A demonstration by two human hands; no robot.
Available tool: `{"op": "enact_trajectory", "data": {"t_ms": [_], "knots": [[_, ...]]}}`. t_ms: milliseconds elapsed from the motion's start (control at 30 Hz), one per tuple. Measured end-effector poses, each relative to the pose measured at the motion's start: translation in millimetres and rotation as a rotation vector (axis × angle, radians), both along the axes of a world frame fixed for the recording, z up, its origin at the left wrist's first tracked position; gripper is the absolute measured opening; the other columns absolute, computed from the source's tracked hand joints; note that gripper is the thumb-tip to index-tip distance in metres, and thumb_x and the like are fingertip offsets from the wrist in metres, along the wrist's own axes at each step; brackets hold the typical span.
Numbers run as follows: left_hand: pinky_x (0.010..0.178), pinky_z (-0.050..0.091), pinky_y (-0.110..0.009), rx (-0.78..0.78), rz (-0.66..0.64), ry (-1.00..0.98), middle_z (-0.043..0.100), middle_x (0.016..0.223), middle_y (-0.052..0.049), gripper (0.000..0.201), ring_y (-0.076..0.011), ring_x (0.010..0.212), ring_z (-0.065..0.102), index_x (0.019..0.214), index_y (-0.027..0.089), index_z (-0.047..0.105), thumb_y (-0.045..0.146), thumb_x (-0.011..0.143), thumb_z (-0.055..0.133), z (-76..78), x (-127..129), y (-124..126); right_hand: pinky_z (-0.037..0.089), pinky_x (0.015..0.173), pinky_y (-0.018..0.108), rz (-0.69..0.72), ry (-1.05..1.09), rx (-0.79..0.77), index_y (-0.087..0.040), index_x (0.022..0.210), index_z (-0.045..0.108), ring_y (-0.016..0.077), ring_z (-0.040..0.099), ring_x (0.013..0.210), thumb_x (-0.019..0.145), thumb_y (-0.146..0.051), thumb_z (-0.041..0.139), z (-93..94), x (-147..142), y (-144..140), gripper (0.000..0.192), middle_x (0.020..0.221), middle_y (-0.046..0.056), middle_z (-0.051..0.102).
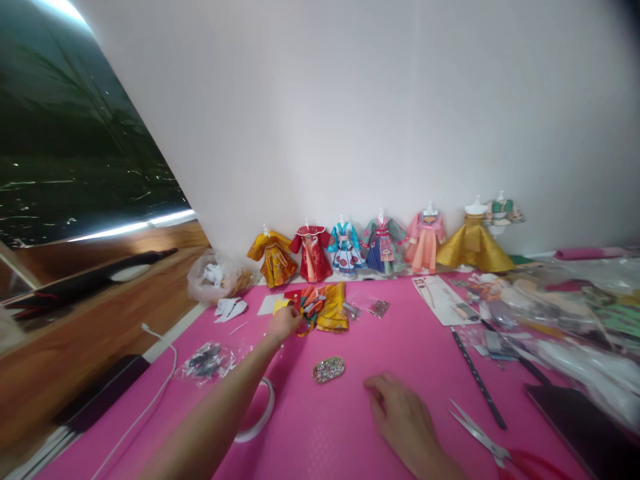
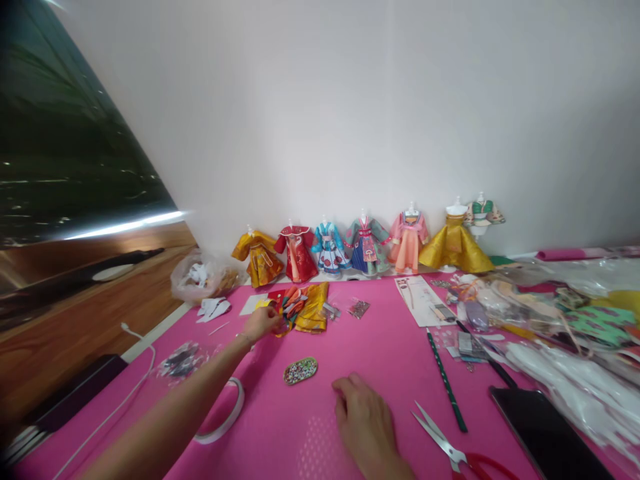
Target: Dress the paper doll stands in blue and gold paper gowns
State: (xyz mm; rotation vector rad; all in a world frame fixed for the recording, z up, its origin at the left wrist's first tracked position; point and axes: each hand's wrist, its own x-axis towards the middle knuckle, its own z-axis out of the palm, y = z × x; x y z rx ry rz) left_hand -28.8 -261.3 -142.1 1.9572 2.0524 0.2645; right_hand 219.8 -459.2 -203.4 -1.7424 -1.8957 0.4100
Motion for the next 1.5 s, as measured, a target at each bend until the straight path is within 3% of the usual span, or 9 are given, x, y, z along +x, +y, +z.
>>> {"op": "enact_trajectory", "data": {"t_ms": [167,333,633,867,1267,1500], "knots": [[0.084,0.056,-0.042,-0.04,0.017,0.033,0.063,0.119,-0.008,0.032,-0.0238,0.1,0.064,0.119,0.016,0.06,0.034,0.093,0.06,8.6,-24,-2,0.043,0.068,0.028,0.013,-0.008,-0.01,-0.027,0.1,0.069,0.0196,0.068,0.082,0.089,-0.012,0.046,-2.6,2,1,0.03,0.089,0.001,0.069],[0.085,0.055,-0.044,-0.033,-0.012,0.088,0.063,0.12,-0.008,0.032,-0.0239,0.101,0.064,0.12,0.015,0.06,0.034,0.093,0.06,9.3,-31,-3,0.042,0.068,0.028,0.018,0.015,0.002,-0.028,0.099,0.069,0.019,0.068,0.082,0.088,-0.012,0.047,-9.1,4,3,0.029,0.088,-0.001,0.069],[0.083,0.056,-0.042,-0.12,-0.196,0.195,0.064,0.116,-0.008,0.031,-0.0225,0.098,0.065,0.118,0.015,0.06,0.035,0.093,0.06,-0.8,-12,-12,0.043,0.068,0.028,0.01,-0.004,-0.006,-0.027,0.1,0.07,0.0195,0.068,0.082,0.087,-0.011,0.048,-5.2,2,2,0.03,0.089,0.0,0.069],[0.083,0.056,-0.042,-0.14,-0.238,0.236,0.064,0.115,-0.008,0.03,-0.0228,0.099,0.065,0.116,0.015,0.061,0.035,0.093,0.06,-2.3,0,-18,0.044,0.068,0.028,0.011,-0.015,0.005,-0.026,0.1,0.07,0.0185,0.067,0.08,0.089,-0.013,0.048,-0.4,1,1,0.028,0.089,0.0,0.068],[0.081,0.056,-0.041,-0.189,-0.302,0.116,0.066,0.11,-0.006,0.031,-0.0232,0.094,0.066,0.112,0.013,0.063,0.038,0.093,0.06,9.7,-13,-15,0.043,0.067,0.027,0.009,-0.022,0.008,-0.027,0.098,0.07,0.0178,0.067,0.079,0.089,-0.015,0.047,-3.2,1,1,0.028,0.089,0.0,0.069],[0.087,0.055,-0.043,-0.204,-0.349,0.085,0.063,0.12,-0.008,0.028,-0.0228,0.102,0.064,0.117,0.017,0.061,0.033,0.094,0.059,1.9,-6,-23,0.043,0.064,0.027,0.012,-0.031,0.036,-0.027,0.098,0.071,0.0169,0.066,0.075,0.089,-0.014,0.046,-1.3,2,0,0.029,0.087,0.0,0.069]]}}
